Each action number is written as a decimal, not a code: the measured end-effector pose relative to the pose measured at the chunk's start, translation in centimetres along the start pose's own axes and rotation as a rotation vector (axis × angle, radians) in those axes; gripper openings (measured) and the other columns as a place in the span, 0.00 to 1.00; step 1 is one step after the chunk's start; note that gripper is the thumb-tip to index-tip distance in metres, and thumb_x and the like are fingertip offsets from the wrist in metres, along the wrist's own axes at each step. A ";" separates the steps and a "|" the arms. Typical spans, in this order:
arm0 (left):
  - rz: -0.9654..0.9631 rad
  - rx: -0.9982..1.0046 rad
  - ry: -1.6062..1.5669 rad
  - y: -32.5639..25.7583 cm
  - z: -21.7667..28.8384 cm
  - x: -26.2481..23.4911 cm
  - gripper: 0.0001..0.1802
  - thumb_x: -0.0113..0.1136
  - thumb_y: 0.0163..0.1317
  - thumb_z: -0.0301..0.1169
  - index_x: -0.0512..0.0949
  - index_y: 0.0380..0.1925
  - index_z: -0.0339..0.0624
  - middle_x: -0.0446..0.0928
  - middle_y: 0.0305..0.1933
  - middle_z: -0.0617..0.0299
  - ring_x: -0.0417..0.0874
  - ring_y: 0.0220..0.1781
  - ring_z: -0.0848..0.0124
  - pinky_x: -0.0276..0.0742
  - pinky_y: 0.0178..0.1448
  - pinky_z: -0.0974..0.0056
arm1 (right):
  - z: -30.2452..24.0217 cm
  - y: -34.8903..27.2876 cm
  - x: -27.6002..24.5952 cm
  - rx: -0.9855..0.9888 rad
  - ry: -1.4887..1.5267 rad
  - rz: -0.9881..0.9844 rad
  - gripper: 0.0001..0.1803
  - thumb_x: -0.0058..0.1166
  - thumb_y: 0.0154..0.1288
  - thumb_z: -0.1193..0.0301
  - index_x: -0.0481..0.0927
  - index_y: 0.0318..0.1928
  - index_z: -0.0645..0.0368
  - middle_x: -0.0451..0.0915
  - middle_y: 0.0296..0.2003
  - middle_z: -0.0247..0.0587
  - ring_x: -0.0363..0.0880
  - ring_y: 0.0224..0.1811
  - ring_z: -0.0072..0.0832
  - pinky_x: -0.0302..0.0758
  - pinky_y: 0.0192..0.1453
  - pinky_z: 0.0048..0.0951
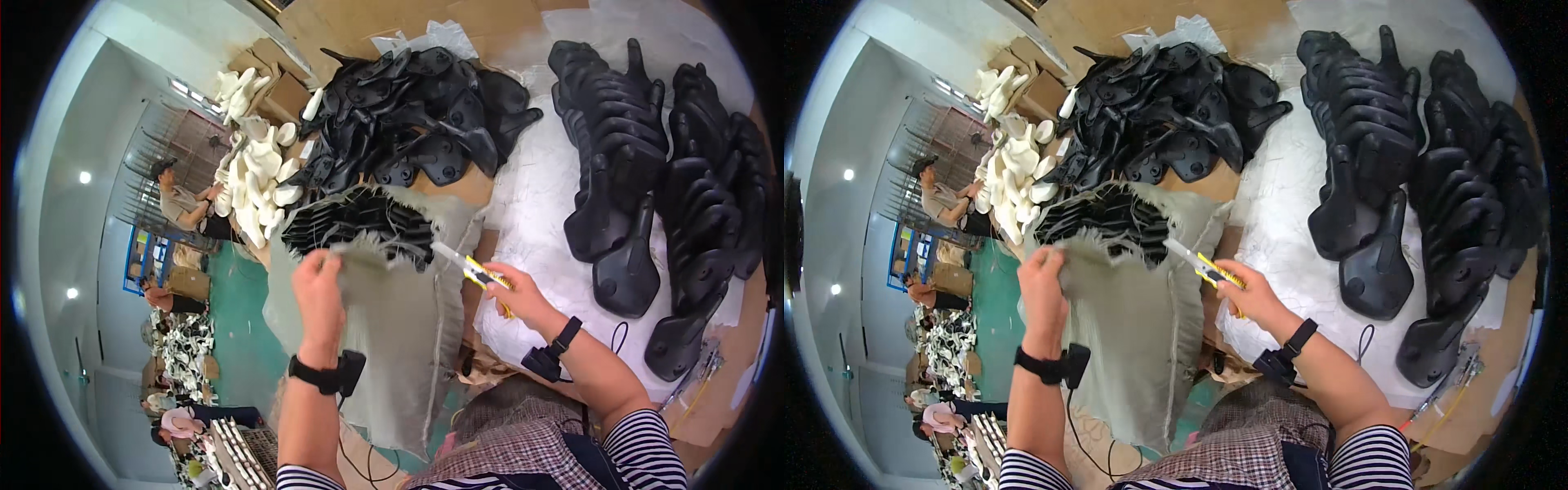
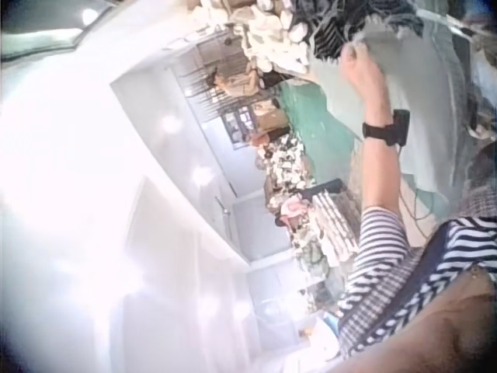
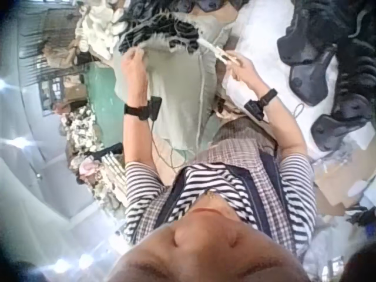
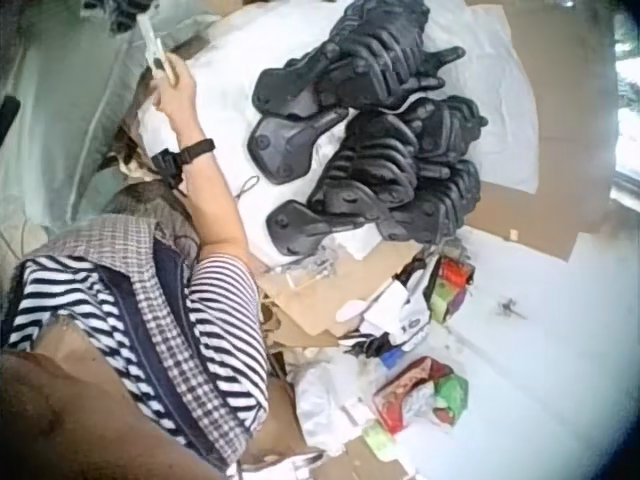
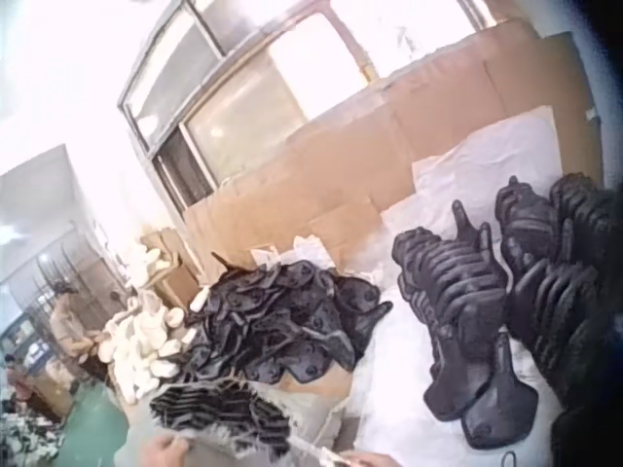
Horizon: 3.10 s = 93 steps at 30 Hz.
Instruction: The person unpacks a large sack of black plastic parts using a utility knife. They pick up the parts one by one and spray them with a handheld spray gun, rotating each piece to cover all sides. The treated parts are placed on a table next to the sack.
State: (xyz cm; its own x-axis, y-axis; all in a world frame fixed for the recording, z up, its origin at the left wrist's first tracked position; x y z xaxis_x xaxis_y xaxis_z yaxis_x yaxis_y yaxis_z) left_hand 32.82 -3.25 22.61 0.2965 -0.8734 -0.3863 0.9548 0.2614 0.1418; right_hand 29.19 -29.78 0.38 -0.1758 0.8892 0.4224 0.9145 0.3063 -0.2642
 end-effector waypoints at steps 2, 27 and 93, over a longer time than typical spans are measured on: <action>0.002 0.023 -0.140 1.1 0.6 0.4 0.04 0.56 0.60 0.23 0.78 0.31 0.34 0.77 0.30 0.67 0.74 0.30 0.78 0.69 0.35 0.72 | -1.4 0.5 1.2 -0.050 0.014 -0.034 0.22 0.50 0.65 0.73 0.69 0.61 0.57 0.76 0.28 0.36 0.70 0.18 0.17 0.68 0.20 0.20; 0.509 0.054 -0.667 -15.6 -9.9 -40.2 0.15 0.47 0.69 0.35 0.74 0.47 0.36 0.75 0.51 0.56 0.75 0.52 0.63 0.69 0.59 0.58 | 20.8 -24.2 19.8 -0.110 -0.556 -0.199 0.23 0.52 0.62 0.73 0.70 0.59 0.57 0.75 0.52 0.56 0.76 0.54 0.47 0.72 0.57 0.35; 0.471 -0.631 -1.671 -38.4 -32.4 -8.3 0.29 0.47 0.49 0.34 0.69 0.54 0.33 0.70 0.60 0.48 0.70 0.61 0.52 0.60 0.67 0.43 | 11.6 -9.9 5.9 -0.351 -0.711 0.396 0.17 0.61 0.57 0.63 0.78 0.40 0.64 0.79 0.28 0.44 0.74 0.29 0.29 0.73 0.36 0.32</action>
State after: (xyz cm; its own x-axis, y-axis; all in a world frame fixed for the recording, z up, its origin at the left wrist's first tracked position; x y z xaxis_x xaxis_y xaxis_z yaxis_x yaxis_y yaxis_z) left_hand -5.55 7.27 -9.15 0.5554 -0.0364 0.8308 0.7921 0.3272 -0.5152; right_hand 14.89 -23.60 -4.56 0.0994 0.9445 -0.3132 0.9948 -0.0868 0.0538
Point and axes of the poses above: each hand's wrist, its own y-axis towards the middle knuckle, its own x-axis out of the palm, z = x × y, the point moved 10 cm from there along y, towards the middle knuckle
